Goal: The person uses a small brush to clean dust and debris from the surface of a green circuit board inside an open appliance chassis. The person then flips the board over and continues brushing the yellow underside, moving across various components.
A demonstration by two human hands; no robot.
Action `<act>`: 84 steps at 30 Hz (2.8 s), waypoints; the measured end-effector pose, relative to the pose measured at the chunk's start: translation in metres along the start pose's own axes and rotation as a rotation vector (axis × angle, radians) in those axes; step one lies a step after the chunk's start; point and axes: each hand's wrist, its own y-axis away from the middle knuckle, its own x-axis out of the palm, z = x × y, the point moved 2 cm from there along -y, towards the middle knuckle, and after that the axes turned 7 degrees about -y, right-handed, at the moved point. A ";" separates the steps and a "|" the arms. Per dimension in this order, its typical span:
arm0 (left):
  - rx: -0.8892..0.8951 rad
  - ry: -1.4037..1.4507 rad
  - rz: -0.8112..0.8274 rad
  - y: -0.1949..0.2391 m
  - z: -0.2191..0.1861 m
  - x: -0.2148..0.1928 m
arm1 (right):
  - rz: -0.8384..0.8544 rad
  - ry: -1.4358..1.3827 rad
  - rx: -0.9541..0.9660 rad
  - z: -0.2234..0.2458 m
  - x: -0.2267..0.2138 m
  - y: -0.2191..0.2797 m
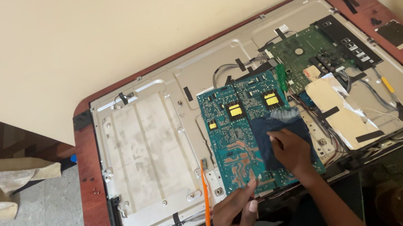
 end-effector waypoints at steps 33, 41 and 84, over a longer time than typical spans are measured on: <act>-0.837 -0.535 0.544 -0.089 0.173 0.069 | -0.118 -0.747 0.237 -0.071 0.008 -0.003; -0.074 -1.162 0.249 -0.101 0.134 0.076 | -0.119 -0.753 0.237 -0.068 0.007 -0.003; -0.758 -1.105 0.524 -0.095 0.170 -0.059 | 0.213 0.094 0.053 -0.028 0.019 -0.032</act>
